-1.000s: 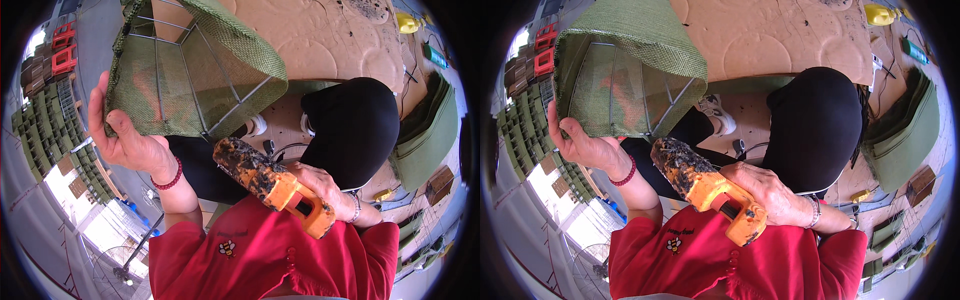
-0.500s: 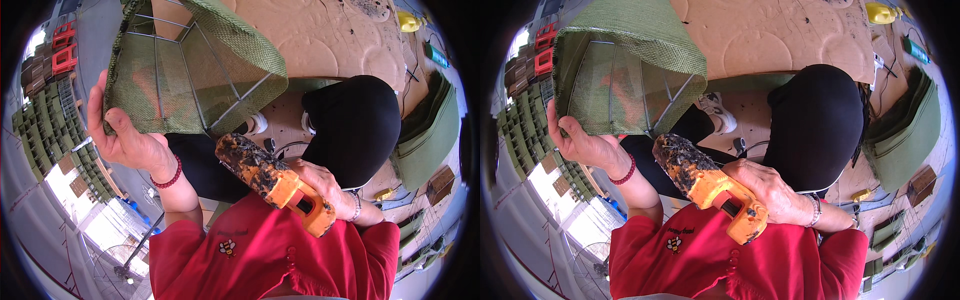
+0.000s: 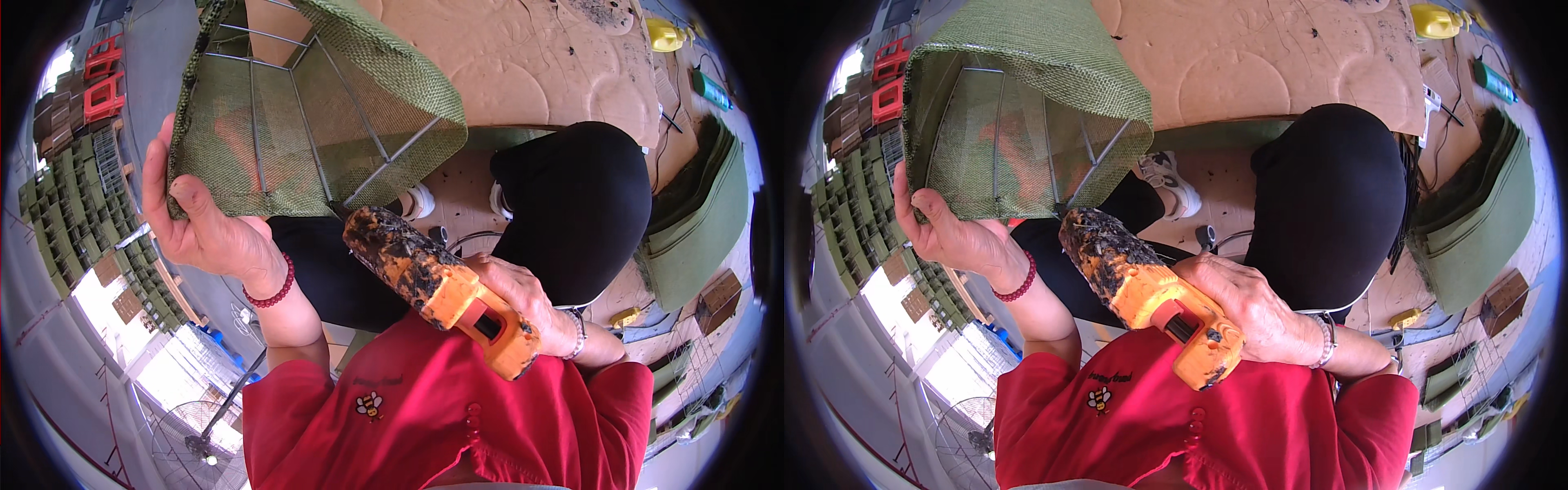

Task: The recorder is assembling a wire-framed green fabric container or shade using a hot glue gun.

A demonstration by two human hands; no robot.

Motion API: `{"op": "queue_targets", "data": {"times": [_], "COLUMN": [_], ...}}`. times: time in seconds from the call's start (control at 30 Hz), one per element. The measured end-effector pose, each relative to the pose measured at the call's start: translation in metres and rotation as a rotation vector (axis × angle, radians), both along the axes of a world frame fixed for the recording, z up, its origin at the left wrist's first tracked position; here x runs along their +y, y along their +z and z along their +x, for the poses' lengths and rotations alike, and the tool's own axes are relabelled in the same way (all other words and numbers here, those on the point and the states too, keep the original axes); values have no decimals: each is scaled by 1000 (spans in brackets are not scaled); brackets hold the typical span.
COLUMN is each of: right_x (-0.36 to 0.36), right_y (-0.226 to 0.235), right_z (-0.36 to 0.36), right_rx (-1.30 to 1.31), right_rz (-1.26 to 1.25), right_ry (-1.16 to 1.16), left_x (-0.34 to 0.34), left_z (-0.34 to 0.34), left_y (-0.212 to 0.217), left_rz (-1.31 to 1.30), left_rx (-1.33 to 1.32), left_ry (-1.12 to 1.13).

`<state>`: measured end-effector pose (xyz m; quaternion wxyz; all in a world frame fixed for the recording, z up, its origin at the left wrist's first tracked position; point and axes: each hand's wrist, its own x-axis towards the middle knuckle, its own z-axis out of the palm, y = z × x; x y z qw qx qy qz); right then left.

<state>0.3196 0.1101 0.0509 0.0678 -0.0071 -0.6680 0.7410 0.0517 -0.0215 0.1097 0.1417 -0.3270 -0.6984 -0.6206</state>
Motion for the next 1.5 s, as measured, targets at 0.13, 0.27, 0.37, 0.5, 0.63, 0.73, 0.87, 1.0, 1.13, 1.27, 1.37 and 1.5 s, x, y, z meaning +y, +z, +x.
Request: {"op": "queue_targets", "data": {"times": [0.13,0.27,0.37,0.5,0.63,0.73,0.87,1.0,1.13,1.27,1.37,1.5], "right_x": [2,1,1,-7,-7,-8,-7,-10,-9,-11,-9,-6], "right_y": [0,1,-3,-4,-1,0,2,-2,-1,-1,0,2], "right_z": [-1,-2,-2,-3,-8,-10,-12,-12,-15,-16,-16,-10], "right_rx": [39,43,56,70,102,112,109,158,150,172,150,147], "right_rz": [-14,0,1,21,32,59,45,38,44,47,35,70], "right_ry": [16,34,25,-4,-9,-30,-32,-48,-52,-56,-57,-31], "left_x": [1,-1,4,2,3,5,3,5,5,4,5,6], "left_z": [-1,-2,-2,-2,-1,0,-2,-1,0,-1,-1,-2], "left_y": [0,2,0,1,2,3,1,2,2,1,1,3], "left_rz": [24,49,22,25,23,44,25,32,15,-5,23,3], "left_rx": [-5,-8,13,4,9,-17,-7,-5,0,37,-8,15], "left_ry": [17,7,-4,9,39,30,14,15,28,28,25,27]}}
